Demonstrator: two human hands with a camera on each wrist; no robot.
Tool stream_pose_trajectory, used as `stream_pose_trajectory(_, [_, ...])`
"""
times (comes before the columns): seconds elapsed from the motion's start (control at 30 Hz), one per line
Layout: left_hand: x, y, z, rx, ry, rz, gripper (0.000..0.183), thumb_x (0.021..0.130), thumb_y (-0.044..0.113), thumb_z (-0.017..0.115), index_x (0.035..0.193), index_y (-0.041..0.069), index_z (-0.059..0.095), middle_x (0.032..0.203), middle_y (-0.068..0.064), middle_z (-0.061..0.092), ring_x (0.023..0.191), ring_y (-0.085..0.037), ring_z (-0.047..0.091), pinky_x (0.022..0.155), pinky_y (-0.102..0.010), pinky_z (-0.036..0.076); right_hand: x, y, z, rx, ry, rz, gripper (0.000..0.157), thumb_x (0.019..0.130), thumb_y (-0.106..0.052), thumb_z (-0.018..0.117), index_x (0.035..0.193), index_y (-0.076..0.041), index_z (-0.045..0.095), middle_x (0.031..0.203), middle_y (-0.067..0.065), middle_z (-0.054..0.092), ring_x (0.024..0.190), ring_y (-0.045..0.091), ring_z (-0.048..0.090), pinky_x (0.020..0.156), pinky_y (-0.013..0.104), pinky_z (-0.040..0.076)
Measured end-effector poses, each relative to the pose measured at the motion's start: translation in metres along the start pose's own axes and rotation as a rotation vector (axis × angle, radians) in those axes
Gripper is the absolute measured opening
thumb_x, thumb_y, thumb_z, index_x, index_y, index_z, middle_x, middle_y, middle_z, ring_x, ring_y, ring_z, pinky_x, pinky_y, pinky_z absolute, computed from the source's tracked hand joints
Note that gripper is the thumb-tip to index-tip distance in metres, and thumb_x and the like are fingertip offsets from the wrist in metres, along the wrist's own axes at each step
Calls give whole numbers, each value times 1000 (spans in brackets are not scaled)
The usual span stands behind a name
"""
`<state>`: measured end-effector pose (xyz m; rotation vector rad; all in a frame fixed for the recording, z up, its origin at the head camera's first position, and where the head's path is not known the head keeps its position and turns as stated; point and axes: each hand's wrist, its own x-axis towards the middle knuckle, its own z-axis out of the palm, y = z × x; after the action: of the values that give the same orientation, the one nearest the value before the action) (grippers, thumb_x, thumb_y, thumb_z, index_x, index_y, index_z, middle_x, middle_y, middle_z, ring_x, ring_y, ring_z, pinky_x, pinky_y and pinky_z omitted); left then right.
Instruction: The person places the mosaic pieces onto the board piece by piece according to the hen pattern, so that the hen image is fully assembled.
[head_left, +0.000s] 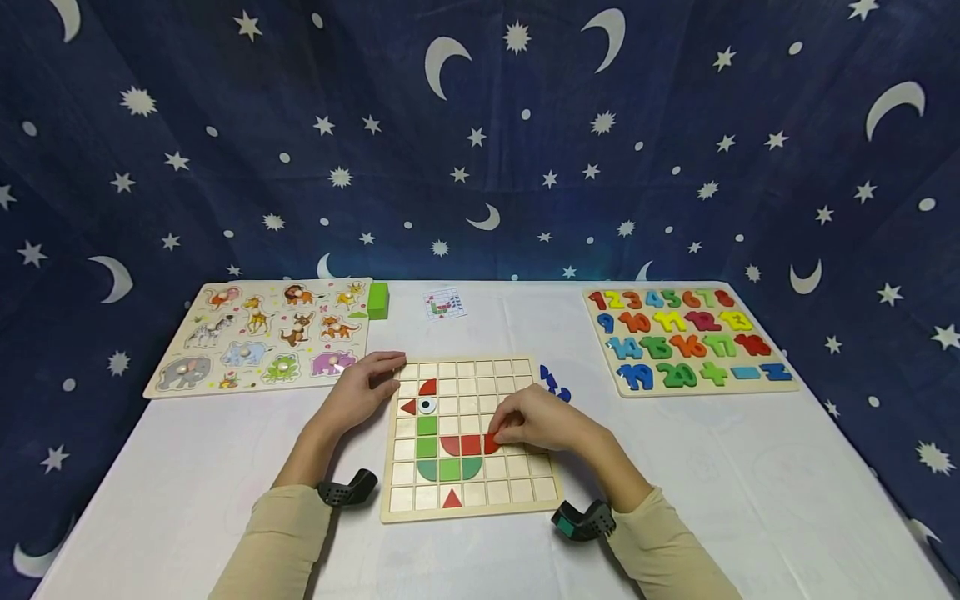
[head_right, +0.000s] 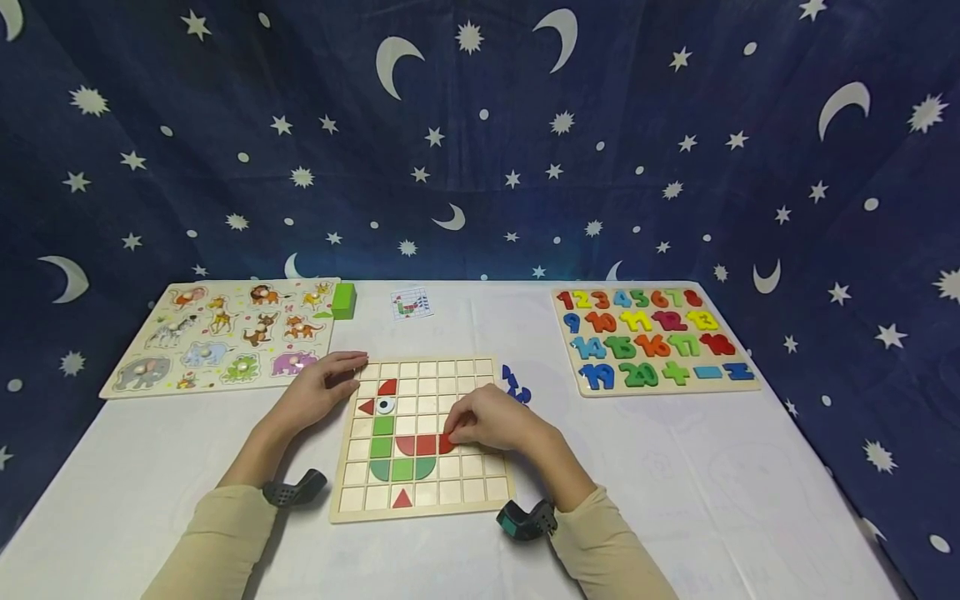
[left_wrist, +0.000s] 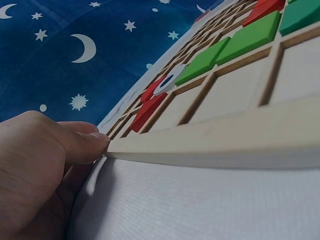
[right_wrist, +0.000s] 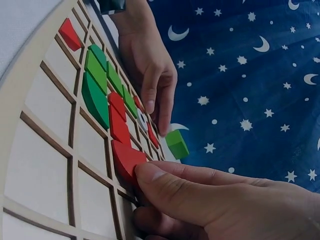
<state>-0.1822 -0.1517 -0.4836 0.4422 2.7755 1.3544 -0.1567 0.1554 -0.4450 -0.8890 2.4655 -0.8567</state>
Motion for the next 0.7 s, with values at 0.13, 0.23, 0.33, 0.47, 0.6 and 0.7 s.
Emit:
stream_pose_trajectory(0.13, [0,0,0,-2,1,-1,41,89,5,61,130,2,57,137,-12,53,133,-33,43,113,-49,32,1,-1,0,-16,3,-24,4,84,-19,72,87,-19,75,77,-14,66,65,1,56,60,18,50])
stream_pose_trajectory(0.23, [0,-1,0,-5,0,-3,41,89,5,61,130,2,57,137,-12,53,133,-33,43,113,-49,32,1,0,1,-21,-4,-38,7,82,-20,74,89,-18,76,78,-13,65,66,0,55,60,17,50])
stream_pose_trajectory(0.33, [-1,-1,1,-9,-1,-5,41,89,5,61,129,2,57,137,-12,53,134,-33,43,113,-49,32,1,1,1,-21,-10,-57,10,80,-20,76,89,-18,76,79,-12,65,67,0,56,60,17,51])
stream_pose_trajectory(0.47, [-1,-1,1,-10,1,-4,41,89,5,61,129,1,57,137,-12,53,134,-33,42,114,-49,31,1,3,1,-30,-6,-94,11,79,-20,76,89,-16,77,81,-11,66,71,-1,56,62,17,51])
stream_pose_trajectory(0.6, [0,1,0,-12,3,-9,41,89,5,61,129,1,58,137,-11,53,134,-32,42,114,-49,31,2,3,1,-62,7,-131,12,79,-21,76,89,-16,77,82,-11,66,75,-1,57,66,16,51])
stream_pose_trajectory(0.7, [0,1,-1,-7,0,-9,41,89,6,61,130,1,57,137,-12,53,134,-33,42,114,-49,31,2,3,1,-106,26,-152,11,79,-23,76,88,-16,78,82,-12,65,75,-2,57,68,16,51])
